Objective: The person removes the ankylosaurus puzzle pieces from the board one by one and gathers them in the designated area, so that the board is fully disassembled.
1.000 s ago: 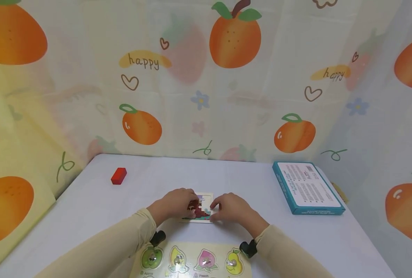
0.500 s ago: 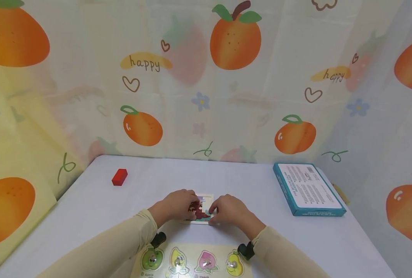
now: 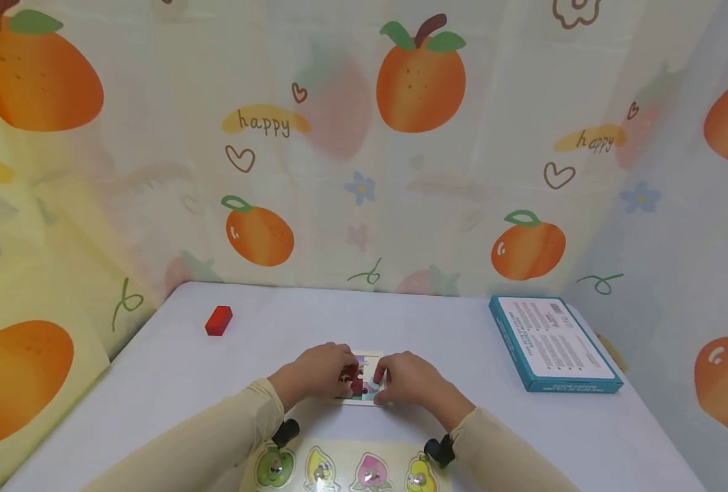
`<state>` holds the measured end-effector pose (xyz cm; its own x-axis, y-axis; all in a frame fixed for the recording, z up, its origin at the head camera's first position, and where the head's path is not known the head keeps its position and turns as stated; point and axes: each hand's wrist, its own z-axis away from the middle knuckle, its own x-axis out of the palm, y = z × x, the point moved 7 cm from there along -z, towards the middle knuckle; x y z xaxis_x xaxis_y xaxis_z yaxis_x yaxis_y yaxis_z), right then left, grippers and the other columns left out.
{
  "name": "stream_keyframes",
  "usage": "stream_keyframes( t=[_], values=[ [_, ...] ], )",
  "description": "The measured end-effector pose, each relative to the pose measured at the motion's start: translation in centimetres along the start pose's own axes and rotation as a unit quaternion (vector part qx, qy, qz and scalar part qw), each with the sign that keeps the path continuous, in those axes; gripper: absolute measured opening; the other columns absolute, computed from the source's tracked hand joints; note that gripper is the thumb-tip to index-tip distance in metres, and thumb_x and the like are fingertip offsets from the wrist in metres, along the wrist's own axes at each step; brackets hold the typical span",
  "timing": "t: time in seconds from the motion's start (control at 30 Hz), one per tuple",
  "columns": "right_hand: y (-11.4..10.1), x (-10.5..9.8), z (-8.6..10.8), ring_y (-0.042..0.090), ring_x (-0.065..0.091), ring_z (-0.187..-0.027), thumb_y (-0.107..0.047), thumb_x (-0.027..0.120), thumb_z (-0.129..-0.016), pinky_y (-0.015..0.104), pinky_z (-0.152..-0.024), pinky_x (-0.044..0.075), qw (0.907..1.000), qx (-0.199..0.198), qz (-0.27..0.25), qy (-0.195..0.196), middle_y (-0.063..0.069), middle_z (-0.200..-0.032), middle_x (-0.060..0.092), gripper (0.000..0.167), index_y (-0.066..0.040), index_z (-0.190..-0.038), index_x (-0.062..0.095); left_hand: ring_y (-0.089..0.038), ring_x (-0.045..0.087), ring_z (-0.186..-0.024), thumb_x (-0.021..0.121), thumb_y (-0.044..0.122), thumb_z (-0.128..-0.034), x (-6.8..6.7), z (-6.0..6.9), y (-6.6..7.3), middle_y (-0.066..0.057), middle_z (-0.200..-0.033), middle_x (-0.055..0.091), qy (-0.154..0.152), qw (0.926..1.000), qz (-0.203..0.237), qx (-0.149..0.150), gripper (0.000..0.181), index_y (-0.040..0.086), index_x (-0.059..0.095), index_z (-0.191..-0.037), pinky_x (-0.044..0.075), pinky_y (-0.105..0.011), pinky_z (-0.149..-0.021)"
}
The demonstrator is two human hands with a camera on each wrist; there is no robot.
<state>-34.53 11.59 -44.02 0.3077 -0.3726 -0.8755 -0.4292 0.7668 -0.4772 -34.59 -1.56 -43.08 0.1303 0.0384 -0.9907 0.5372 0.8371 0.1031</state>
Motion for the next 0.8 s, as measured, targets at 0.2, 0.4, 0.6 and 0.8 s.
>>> stream_keyframes(
  t=[0.2,0.4,0.6,0.8],
  values=[
    [-0.2,0.02,-0.11,0.011,0.049,-0.06,-0.021,0.087,-0.072,0.029,-0.055,0.041,0.9999,-0.002,-0.012,0.005,-0.005,-0.066,0.053,0.028,-0.017,-0.084,0.063,-0.013,0.049,-0.083,0.078,0.041,-0.0815,0.09,-0.08,-0.11,0.006,-0.092,0.054,0.0,1.0,-0.008,-0.002,0.032,0.019,0.07,-0.104,0.045,-0.03,-0.074],
    [-0.1,0.33,-0.27,0.013,0.049,-0.067,-0.018,0.089,-0.07,0.03,-0.061,0.044,0.9998,-0.005,-0.02,0.008,-0.005,-0.072,0.054,0.03,-0.015,-0.082,0.062,-0.013,0.049,-0.083,0.078,0.041,-0.0814,0.14,0.02,-0.03,0.006,-0.094,0.054,-0.005,1.0,-0.004,-0.005,0.033,0.019,0.07,-0.104,0.045,-0.03,-0.074],
    [-0.03,0.5,-0.32,0.014,0.05,-0.069,-0.018,0.089,-0.07,0.03,-0.063,0.045,0.9998,-0.006,-0.018,0.008,-0.006,-0.072,0.054,0.03,-0.015,-0.082,0.062,-0.014,0.051,-0.086,0.078,0.041,-0.0812,0.29,-0.06,0.03,0.004,-0.098,0.057,-0.002,1.0,-0.008,-0.005,0.038,0.018,0.071,-0.11,0.046,-0.031,-0.076],
    [-0.14,0.47,-0.48,0.012,0.05,-0.068,-0.023,0.088,-0.071,0.029,-0.064,0.044,0.9996,-0.006,0.027,0.006,-0.008,-0.071,0.054,0.027,-0.017,-0.081,0.064,-0.014,0.052,-0.087,0.079,0.04,-0.0808,0.39,-0.2,-0.08,0.004,-0.1,0.058,0.0,1.0,-0.002,-0.007,0.041,0.018,0.071,-0.114,0.047,-0.031,-0.077]
  ],
)
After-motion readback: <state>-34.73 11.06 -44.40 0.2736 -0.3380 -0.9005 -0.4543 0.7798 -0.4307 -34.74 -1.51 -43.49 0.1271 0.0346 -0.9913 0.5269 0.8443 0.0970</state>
